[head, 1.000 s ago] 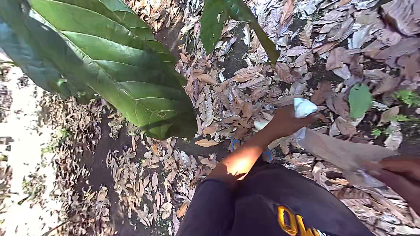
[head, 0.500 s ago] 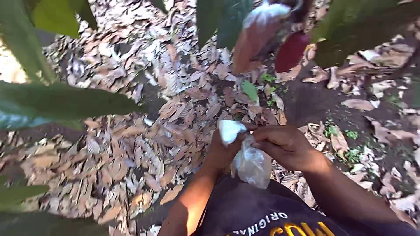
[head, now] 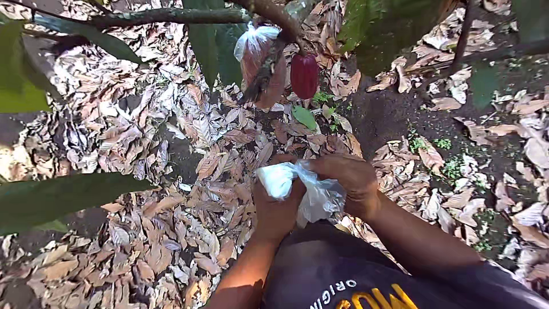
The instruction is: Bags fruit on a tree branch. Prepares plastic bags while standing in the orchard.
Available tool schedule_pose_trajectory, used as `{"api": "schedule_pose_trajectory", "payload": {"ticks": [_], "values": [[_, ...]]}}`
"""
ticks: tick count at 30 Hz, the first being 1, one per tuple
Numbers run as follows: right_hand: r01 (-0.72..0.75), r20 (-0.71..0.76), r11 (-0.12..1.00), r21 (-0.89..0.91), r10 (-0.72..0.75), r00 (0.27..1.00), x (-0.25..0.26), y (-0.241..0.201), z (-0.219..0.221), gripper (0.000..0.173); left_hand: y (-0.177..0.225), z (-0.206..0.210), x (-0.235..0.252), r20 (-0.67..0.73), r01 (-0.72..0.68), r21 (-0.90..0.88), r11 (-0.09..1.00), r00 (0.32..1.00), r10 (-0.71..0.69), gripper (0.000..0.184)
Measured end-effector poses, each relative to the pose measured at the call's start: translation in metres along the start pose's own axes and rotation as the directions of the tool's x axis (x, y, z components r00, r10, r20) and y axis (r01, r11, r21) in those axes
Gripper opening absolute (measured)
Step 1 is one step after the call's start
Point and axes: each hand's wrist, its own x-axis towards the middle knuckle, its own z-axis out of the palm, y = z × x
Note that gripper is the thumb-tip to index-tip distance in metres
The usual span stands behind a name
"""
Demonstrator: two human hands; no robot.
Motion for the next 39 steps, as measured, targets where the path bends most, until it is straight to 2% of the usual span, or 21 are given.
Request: {"api": "schedule_pose_trajectory", "payload": {"ticks": [4, 8, 11, 13, 16, 18, 21, 23, 25, 27, 28, 29, 31, 32, 33, 36, 38, 39], "values": [[0.026, -0.043, 0.998, -0.052, -0.028, 0.999, -0.001, 0.009, -0.002, 0.017, 0.001, 0.003, 0.010, 0.018, 0.066, -0.028, 0.997, 0.998, -0.066, 0.030], [-0.140, -0.004, 0.979, 0.148, 0.142, 0.990, -0.003, 0.014, -0.010, 0.016, -0.002, -0.001, 0.016, 0.130, 0.159, -0.130, 0.979, 0.981, -0.142, 0.030], [-0.223, 0.005, 0.972, 0.076, 0.223, 0.975, -0.003, 0.021, -0.013, 0.014, 0.000, -0.004, 0.016, 0.193, 0.228, -0.220, 0.948, 0.963, -0.187, 0.032], [-0.231, 0.019, 0.973, 0.000, 0.231, 0.973, -0.004, 0.025, -0.013, 0.015, -0.001, -0.005, 0.011, 0.217, 0.275, -0.286, 0.918, 0.952, -0.217, 0.026], [-0.328, 0.010, 0.941, 0.077, 0.329, 0.944, -0.003, 0.027, -0.010, 0.013, -0.003, -0.011, 0.002, 0.271, 0.315, -0.321, 0.893, 0.934, -0.232, 0.017], [-0.459, -0.002, 0.838, 0.293, 0.481, 0.877, 0.000, 0.028, -0.010, 0.013, -0.003, -0.016, 0.000, 0.292, 0.301, -0.252, 0.920, 0.930, -0.224, 0.018], [-0.510, 0.068, 0.509, 0.694, 0.659, 0.749, 0.006, 0.035, -0.019, 0.013, -0.011, -0.024, 0.008, 0.345, 0.241, -0.106, 0.965, 0.919, -0.192, 0.023], [-0.478, 0.145, 0.329, 0.815, 0.682, 0.716, 0.010, 0.041, -0.027, 0.013, -0.015, -0.030, 0.015, 0.352, 0.184, 0.013, 0.983, 0.919, -0.177, 0.033], [-0.491, 0.200, 0.297, 0.819, 0.654, 0.729, 0.015, 0.049, -0.038, 0.013, -0.014, -0.033, 0.022, 0.352, 0.125, 0.172, 0.977, 0.919, -0.180, 0.044], [-0.560, 0.284, 0.337, 0.756, 0.602, 0.746, 0.020, 0.059, -0.051, 0.014, -0.012, -0.035, 0.031, 0.374, 0.062, 0.315, 0.947, 0.909, -0.184, 0.044], [-0.598, 0.330, 0.390, 0.700, 0.566, 0.755, 0.024, 0.064, -0.058, 0.015, -0.012, -0.038, 0.037, 0.398, 0.015, 0.391, 0.920, 0.899, -0.184, 0.042], [-0.625, 0.368, 0.487, 0.610, 0.524, 0.768, 0.030, 0.068, -0.063, 0.016, -0.013, -0.041, 0.043, 0.425, -0.048, 0.475, 0.879, 0.887, -0.181, 0.039], [-0.581, 0.473, 0.761, 0.289, 0.414, 0.778, 0.044, 0.079, -0.072, 0.020, -0.017, -0.047, 0.057, 0.461, -0.199, 0.659, 0.726, 0.869, -0.180, 0.036], [-0.490, 0.539, 0.868, 0.081, 0.375, 0.754, 0.051, 0.084, -0.075, 0.023, -0.018, -0.049, 0.064, 0.482, -0.268, 0.727, 0.633, 0.855, -0.191, 0.036], [-0.376, 0.597, 0.920, -0.110, 0.363, 0.716, 0.057, 0.087, -0.076, 0.026, -0.017, -0.049, 0.072, 0.499, -0.323, 0.777, 0.539, 0.839, -0.217, 0.036], [-0.133, 0.687, 0.895, -0.426, 0.415, 0.596, 0.072, 0.099, -0.071, 0.025, -0.013, -0.034, 0.091, 0.493, -0.397, 0.860, 0.321, 0.811, -0.315, 0.036], [-0.075, 0.684, 0.855, -0.514, 0.460, 0.566, 0.083, 0.106, -0.067, 0.023, -0.013, -0.025, 0.100, 0.494, -0.434, 0.867, 0.243, 0.811, -0.313, 0.040], [-0.067, 0.669, 0.843, -0.534, 0.469, 0.577, 0.088, 0.109, -0.066, 0.024, -0.013, -0.022, 0.105, 0.499, -0.455, 0.866, 0.208, 0.812, -0.304, 0.040]]}}
